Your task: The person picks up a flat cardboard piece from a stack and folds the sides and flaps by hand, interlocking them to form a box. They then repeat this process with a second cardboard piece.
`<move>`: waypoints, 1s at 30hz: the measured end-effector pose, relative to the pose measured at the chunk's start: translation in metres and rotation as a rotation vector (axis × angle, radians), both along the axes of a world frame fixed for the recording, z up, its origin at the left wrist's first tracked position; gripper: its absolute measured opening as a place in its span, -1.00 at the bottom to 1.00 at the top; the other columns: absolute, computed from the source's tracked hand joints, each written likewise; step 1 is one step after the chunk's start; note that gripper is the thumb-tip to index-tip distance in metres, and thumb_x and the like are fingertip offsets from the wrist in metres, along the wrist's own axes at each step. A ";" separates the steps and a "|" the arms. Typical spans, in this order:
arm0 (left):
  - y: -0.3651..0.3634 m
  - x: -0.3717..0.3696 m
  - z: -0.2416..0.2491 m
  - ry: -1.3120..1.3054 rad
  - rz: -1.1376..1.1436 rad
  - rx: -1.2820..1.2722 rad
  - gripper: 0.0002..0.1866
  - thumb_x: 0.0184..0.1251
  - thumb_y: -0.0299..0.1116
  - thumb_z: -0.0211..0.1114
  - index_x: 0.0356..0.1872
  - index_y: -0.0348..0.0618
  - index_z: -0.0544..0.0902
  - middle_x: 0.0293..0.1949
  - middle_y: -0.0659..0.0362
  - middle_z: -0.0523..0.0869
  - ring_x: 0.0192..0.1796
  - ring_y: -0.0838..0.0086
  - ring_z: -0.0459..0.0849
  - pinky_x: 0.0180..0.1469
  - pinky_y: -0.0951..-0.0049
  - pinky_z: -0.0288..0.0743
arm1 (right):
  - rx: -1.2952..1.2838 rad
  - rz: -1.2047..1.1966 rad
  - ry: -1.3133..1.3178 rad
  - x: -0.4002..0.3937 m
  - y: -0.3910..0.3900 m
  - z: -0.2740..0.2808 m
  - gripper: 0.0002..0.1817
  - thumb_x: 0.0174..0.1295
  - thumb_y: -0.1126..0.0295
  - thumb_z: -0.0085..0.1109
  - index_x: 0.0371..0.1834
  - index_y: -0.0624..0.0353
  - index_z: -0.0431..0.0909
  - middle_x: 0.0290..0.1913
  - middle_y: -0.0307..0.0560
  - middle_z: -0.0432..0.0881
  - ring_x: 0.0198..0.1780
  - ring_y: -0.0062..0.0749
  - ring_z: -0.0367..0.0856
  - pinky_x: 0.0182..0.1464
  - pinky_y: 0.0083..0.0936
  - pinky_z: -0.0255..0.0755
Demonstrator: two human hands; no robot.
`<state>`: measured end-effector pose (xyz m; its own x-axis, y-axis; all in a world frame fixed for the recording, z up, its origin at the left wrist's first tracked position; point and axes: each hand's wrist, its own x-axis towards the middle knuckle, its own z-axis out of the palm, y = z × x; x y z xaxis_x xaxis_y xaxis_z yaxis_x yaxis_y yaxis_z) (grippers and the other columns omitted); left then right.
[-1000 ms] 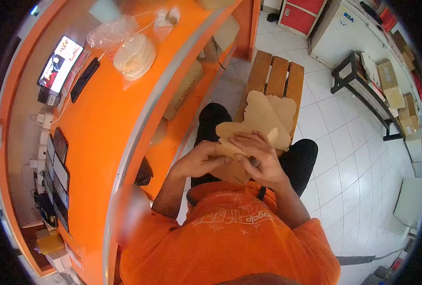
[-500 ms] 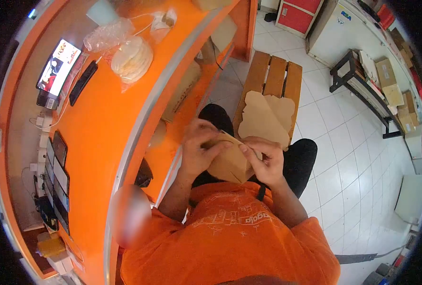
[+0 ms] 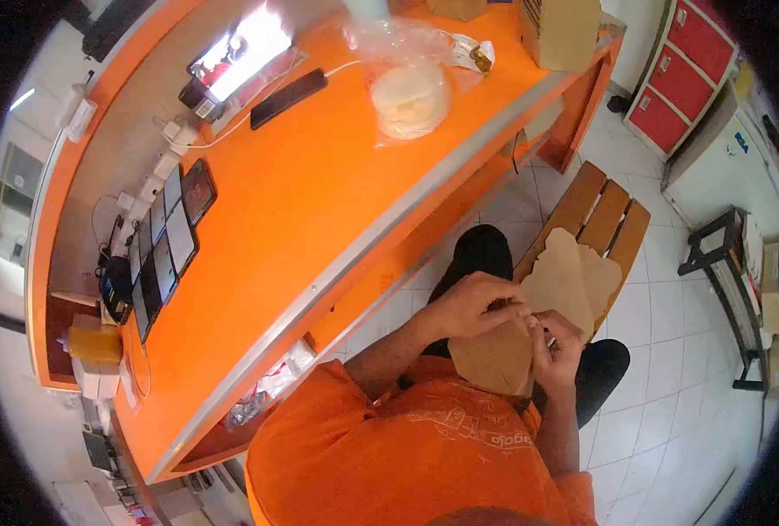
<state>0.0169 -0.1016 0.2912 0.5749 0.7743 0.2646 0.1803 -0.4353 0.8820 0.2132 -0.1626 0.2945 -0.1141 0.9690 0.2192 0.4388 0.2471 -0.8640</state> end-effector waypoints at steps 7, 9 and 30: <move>-0.001 -0.001 0.004 0.015 0.283 0.272 -0.75 0.21 -0.32 0.44 -0.17 -0.20 0.65 -0.24 0.04 0.74 -0.19 0.22 0.71 -0.12 0.28 0.51 | -0.009 0.042 0.045 0.010 0.009 -0.005 -0.87 0.32 0.49 0.22 -0.24 0.37 0.66 -0.31 -0.05 0.72 -0.31 -0.48 0.61 -0.19 -0.59 0.46; -0.005 0.002 0.018 0.024 0.539 0.153 -0.65 0.24 -0.23 0.44 -0.08 -0.23 0.60 -0.20 0.03 0.73 -0.15 0.27 0.71 -0.02 0.32 0.50 | 0.033 -0.207 0.149 0.017 0.011 -0.011 -0.86 0.33 0.49 0.21 -0.20 0.38 0.66 -0.26 -0.06 0.73 -0.23 -0.50 0.62 -0.15 -0.56 0.47; -0.017 -0.015 -0.018 -0.388 -0.007 -1.115 -0.42 0.33 -0.32 0.39 0.33 -0.20 0.42 0.19 0.14 0.60 0.23 0.43 0.55 0.28 0.35 0.41 | 0.341 0.159 -0.235 0.022 0.018 0.030 -0.69 0.04 0.71 0.20 -0.17 0.18 0.76 -0.02 0.05 0.70 -0.03 -0.18 0.74 -0.11 -0.39 0.65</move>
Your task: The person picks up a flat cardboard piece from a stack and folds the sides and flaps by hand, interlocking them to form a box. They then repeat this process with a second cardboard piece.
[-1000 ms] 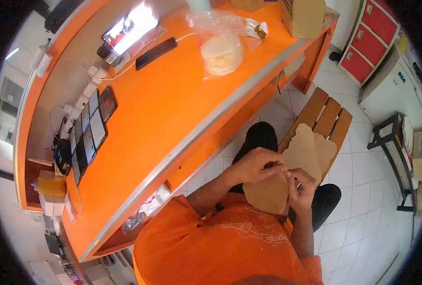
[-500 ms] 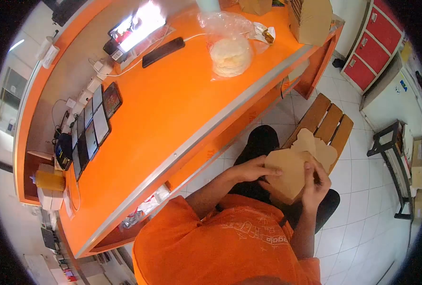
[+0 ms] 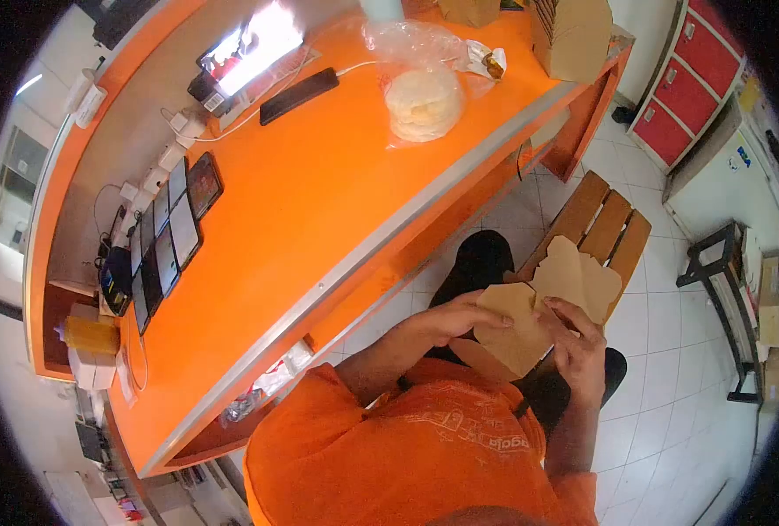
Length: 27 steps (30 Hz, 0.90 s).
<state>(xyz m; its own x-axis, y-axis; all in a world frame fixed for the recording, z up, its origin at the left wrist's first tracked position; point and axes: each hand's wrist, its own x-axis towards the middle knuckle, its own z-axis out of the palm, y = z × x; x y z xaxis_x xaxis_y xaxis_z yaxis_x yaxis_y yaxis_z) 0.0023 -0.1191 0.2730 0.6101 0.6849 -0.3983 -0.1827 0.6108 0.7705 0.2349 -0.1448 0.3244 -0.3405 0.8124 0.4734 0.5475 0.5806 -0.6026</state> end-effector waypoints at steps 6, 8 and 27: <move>0.001 -0.002 0.008 -0.033 0.037 0.065 -0.42 0.32 -0.34 0.39 0.33 -0.20 0.43 0.18 0.13 0.60 0.25 0.41 0.53 0.31 0.38 0.36 | 0.076 0.012 -0.064 -0.002 0.005 0.010 -0.75 0.11 0.66 0.18 -0.15 0.23 0.71 0.00 0.05 0.69 -0.05 -0.11 0.74 -0.07 -0.33 0.65; 0.000 -0.003 0.007 -0.105 0.062 0.104 -0.44 0.36 -0.37 0.34 0.35 -0.21 0.40 0.20 0.15 0.58 0.26 0.43 0.50 0.32 0.40 0.34 | 0.075 -0.010 -0.002 -0.008 0.002 0.010 -0.76 0.16 0.62 0.18 -0.11 0.29 0.68 0.02 0.05 0.68 -0.05 -0.11 0.74 0.00 -0.32 0.62; -0.005 0.016 0.026 0.290 -0.023 0.661 -0.68 0.39 -0.25 0.31 -0.04 -0.31 0.63 -0.24 0.01 0.73 -0.15 0.42 0.66 -0.03 0.38 0.53 | -0.056 -0.255 0.505 -0.026 -0.003 -0.041 -0.96 0.23 0.60 0.28 -0.29 0.35 0.66 -0.38 -0.13 0.63 -0.30 -0.45 0.54 -0.08 -0.54 0.42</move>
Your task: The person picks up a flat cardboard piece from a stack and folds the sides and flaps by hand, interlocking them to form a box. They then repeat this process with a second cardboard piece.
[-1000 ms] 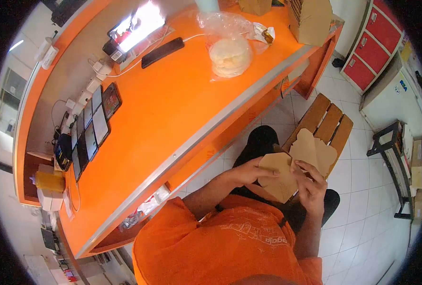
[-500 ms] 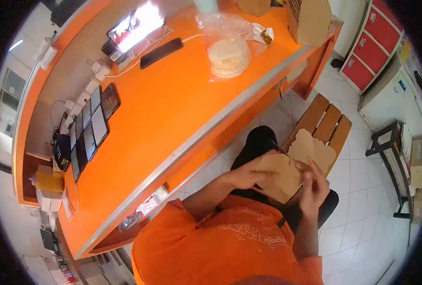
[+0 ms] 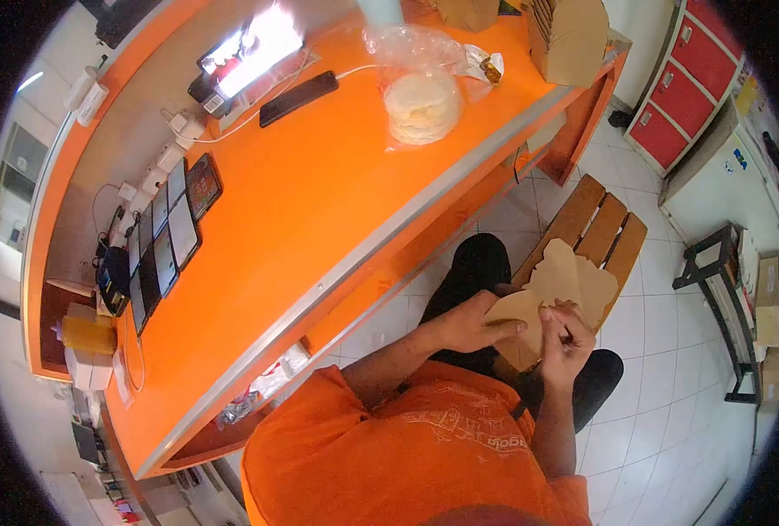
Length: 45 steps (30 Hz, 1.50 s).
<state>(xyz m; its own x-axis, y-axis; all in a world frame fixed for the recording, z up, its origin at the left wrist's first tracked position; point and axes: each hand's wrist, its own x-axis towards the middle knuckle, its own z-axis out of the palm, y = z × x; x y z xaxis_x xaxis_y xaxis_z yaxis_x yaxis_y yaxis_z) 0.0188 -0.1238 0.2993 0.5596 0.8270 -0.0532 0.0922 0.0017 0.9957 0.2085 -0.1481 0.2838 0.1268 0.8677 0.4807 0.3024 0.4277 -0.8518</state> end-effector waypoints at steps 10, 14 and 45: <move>0.003 0.001 -0.015 0.046 0.046 0.297 -0.72 0.41 -0.27 0.26 -0.08 -0.33 0.64 -0.25 -0.08 0.74 -0.18 0.20 0.70 -0.11 0.26 0.51 | -0.192 0.110 0.114 0.010 0.002 0.011 -0.89 0.23 0.55 0.31 -0.22 0.36 0.67 -0.28 -0.13 0.68 -0.23 -0.48 0.55 -0.04 -0.56 0.41; 0.007 0.002 0.000 -0.066 0.090 0.350 -0.71 0.42 -0.30 0.26 -0.04 -0.34 0.64 -0.24 -0.08 0.73 -0.17 0.24 0.70 -0.08 0.30 0.51 | -0.210 0.128 0.083 0.021 0.000 0.011 -0.85 0.25 0.50 0.32 -0.21 0.38 0.70 -0.24 -0.09 0.71 -0.16 -0.45 0.58 0.06 -0.49 0.42; 0.016 0.000 -0.007 -0.159 0.056 0.060 -0.63 0.50 -0.35 0.20 0.21 -0.35 0.50 0.05 0.13 0.68 0.11 0.51 0.57 0.19 0.44 0.42 | 0.194 -0.229 -0.470 0.030 0.022 0.037 -0.64 0.10 0.27 0.44 -0.02 0.08 0.70 0.25 0.04 0.50 0.55 0.07 0.04 0.51 -0.01 -0.05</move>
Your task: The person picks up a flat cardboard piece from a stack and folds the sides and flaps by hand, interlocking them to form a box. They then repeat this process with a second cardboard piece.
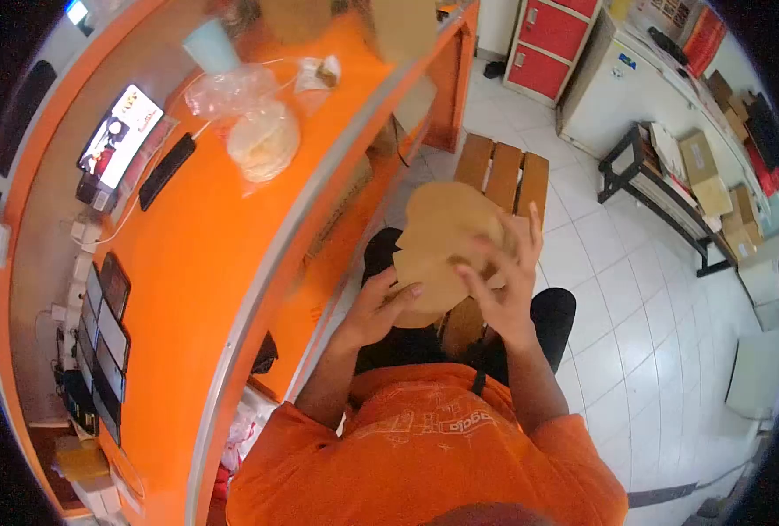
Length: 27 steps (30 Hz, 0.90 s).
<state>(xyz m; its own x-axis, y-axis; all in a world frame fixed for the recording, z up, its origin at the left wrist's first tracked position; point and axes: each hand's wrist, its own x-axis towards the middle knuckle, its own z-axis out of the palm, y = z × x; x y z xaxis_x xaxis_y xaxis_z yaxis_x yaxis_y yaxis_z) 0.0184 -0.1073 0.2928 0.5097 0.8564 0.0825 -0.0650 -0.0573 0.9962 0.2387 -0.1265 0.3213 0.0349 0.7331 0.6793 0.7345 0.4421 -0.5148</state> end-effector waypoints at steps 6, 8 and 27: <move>-0.003 -0.004 0.009 -0.014 -0.090 0.111 -0.64 0.49 -0.40 0.20 0.21 -0.35 0.49 0.01 0.11 0.69 0.08 0.51 0.58 0.13 0.45 0.45 | 0.064 0.167 -0.097 -0.002 -0.007 0.016 -0.61 -0.13 0.25 0.58 -0.19 0.08 0.76 0.04 -0.10 0.65 0.41 0.10 0.29 0.39 0.00 0.16; -0.003 -0.006 0.005 -0.079 -0.093 0.011 -0.64 0.48 -0.40 0.21 0.19 -0.35 0.50 -0.02 0.10 0.71 0.04 0.53 0.61 0.08 0.47 0.48 | 0.041 0.187 -0.021 -0.008 -0.012 0.018 -0.67 -0.08 0.33 0.55 -0.19 0.04 0.76 -0.02 -0.16 0.66 0.28 0.01 0.42 0.30 -0.09 0.29; 0.042 0.007 -0.002 0.312 0.644 0.969 -0.49 -0.12 -0.02 0.62 -0.20 -0.09 0.66 -0.20 0.11 0.67 0.02 0.26 0.58 0.09 0.14 0.36 | -0.438 0.402 0.907 -0.032 -0.021 -0.033 -0.81 0.20 0.59 0.34 -0.12 0.28 0.70 -0.22 -0.09 0.70 -0.08 -0.47 0.62 -0.02 -0.53 0.46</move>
<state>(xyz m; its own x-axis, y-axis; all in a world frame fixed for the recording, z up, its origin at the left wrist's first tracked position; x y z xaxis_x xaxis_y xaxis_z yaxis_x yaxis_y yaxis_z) 0.0249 -0.0657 0.2910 0.1243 0.6116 0.7814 0.4864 -0.7239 0.4892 0.2071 -0.1475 0.2887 0.0951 0.9756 0.1977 -0.1567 0.2108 -0.9649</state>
